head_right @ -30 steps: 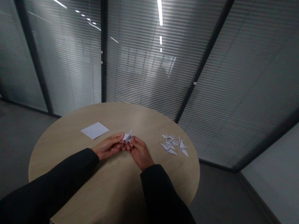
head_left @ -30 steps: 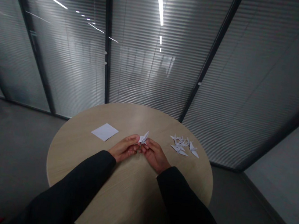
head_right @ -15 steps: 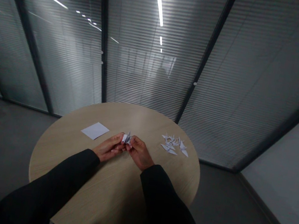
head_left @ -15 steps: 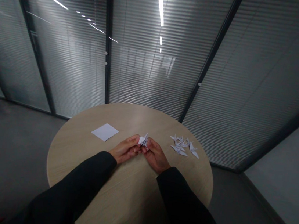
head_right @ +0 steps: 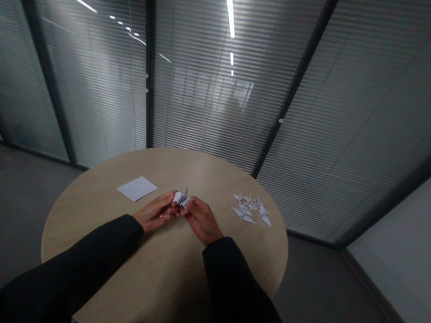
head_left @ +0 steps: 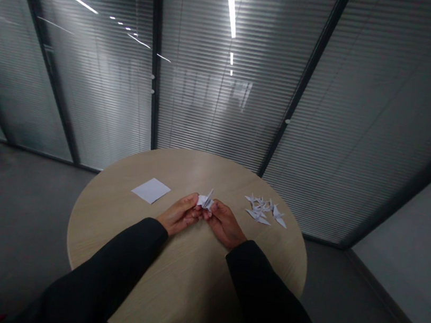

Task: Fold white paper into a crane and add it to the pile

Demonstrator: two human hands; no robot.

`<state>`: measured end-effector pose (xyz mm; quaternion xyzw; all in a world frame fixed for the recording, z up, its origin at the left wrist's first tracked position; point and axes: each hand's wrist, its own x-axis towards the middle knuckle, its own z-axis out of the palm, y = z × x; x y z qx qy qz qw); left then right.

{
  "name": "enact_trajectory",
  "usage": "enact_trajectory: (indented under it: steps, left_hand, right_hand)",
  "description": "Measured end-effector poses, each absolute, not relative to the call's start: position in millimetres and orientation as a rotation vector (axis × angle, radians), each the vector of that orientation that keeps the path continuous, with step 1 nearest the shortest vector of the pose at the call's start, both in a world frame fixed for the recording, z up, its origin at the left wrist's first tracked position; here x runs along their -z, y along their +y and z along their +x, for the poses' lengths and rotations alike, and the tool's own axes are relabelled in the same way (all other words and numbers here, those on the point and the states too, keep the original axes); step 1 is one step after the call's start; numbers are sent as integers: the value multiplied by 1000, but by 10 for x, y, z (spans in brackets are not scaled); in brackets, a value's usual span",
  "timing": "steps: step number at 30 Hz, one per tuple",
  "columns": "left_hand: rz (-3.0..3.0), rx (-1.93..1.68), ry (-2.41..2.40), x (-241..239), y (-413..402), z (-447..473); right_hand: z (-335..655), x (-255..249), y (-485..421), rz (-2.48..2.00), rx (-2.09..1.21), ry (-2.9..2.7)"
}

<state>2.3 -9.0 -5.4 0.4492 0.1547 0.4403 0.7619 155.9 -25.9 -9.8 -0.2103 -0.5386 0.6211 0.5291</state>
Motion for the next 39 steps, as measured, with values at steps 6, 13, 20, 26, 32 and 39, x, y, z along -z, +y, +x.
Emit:
enact_trajectory:
  steps: [6, 13, 20, 26, 32, 39]
  left_hand:
    - [906, -1019, 359, 7, -95, 3]
    - [885, -1025, 337, -45, -88, -56]
    - [840, -1058, 327, -79, -92, -77]
    - [869, -1092, 347, -67, -105, -49]
    - [928, -1088, 303, -24, -87, -58]
    - [884, -1138, 482, -31, 1, -99]
  right_hand:
    - [1599, 102, -234, -559, -1436, -1217]
    - [1634, 89, -239, -503, -1428, -1179]
    - [1653, 85, -241, -448, -1451, -1183]
    - [1650, 104, -224, -433, -1403, -1149]
    - [1651, 110, -225, -485, -1367, -1151]
    - [1660, 134, -163, -593, -1274, -1120]
